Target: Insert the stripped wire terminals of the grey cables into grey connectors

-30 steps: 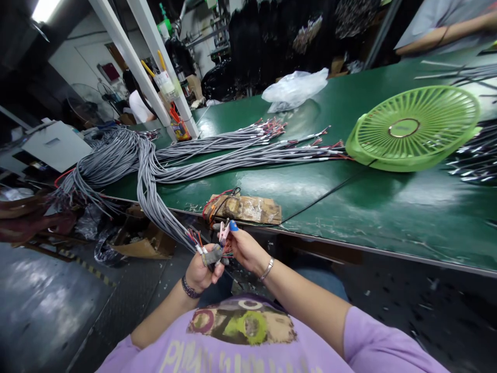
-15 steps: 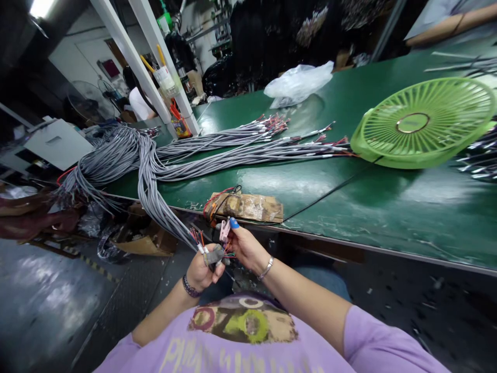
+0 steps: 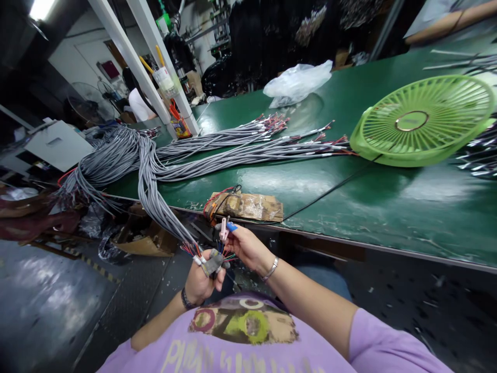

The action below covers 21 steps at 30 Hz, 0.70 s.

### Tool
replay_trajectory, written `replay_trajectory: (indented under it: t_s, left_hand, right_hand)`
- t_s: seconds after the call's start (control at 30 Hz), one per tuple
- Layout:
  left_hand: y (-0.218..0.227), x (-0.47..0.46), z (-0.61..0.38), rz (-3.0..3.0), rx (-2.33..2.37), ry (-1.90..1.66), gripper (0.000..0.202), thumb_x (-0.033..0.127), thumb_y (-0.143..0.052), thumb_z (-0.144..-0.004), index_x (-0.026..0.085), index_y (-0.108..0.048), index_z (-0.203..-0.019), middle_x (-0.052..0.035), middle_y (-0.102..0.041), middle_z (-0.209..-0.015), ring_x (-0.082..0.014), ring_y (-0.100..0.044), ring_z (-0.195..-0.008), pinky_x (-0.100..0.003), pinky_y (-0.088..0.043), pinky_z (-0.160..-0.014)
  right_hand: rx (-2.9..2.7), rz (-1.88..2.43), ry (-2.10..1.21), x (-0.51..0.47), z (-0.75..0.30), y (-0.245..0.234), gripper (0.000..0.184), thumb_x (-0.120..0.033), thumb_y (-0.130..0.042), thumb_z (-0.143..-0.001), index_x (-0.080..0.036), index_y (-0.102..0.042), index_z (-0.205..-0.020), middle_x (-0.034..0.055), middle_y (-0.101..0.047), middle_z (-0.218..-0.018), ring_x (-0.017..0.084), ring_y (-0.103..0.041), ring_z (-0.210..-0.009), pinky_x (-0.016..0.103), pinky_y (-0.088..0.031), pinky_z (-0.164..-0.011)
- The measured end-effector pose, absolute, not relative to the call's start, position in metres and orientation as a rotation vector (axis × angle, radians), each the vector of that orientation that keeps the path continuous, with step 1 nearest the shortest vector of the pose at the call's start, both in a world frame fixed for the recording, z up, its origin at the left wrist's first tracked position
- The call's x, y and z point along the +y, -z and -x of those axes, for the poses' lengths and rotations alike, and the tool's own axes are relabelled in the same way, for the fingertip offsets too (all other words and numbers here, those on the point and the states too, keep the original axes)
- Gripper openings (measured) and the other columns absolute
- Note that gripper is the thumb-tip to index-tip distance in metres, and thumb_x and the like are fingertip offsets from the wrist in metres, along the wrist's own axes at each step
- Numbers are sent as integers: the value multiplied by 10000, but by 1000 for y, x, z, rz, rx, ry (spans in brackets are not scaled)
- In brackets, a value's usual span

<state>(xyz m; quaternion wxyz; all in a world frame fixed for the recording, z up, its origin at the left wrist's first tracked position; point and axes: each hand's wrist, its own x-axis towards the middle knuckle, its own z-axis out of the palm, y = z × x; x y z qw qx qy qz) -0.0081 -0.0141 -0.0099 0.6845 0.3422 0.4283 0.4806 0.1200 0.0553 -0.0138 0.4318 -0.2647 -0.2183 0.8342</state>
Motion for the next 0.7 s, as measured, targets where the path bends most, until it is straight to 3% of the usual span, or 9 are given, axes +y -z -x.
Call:
replay_trajectory:
  t_s: [0.23,0.37,0.5,0.7]
  left_hand:
    - [1,-9,1,-764,1031,-1129,321,418,-676,-684,129,-553,-621,10,-567,-411,-65,-445,-261,-144,-297,-269]
    - [1,-7,-1,-749,1036,-1126,337,436,-683,-676,137,-537,-619,12,-568,-412,-65,-436,-257,-145,-293,-263]
    - [3,-7,0,-751,1028,-1116,336,434,-677,-681,143,-526,-610,11,-572,-409,-65,-431,-249,-144,-285,-257]
    - [4,-5,1,-741,1010,-1041,342,438,-694,-649,144,-524,-608,16,-560,-381,-65,-412,-226,-140,-249,-241]
  right_hand:
    - [-890,889,-1674,52,-120,12,408,-552,-602,-738,-154,-624,-651,-5,-552,-551,89,-440,-510,211,-349,-480]
    - [-697,767,-1896,56,-116,15,373,-533,-658,-700,-161,-654,-713,11,-593,-608,96,-475,-514,218,-395,-489]
    - [-459,683,-2008,60,-113,15,288,-416,-733,-670,-166,-686,-805,20,-634,-666,97,-513,-536,210,-442,-506]
    - [-413,650,-2007,61,-112,15,240,-369,-759,-653,-156,-687,-737,6,-628,-636,86,-530,-551,183,-458,-515]
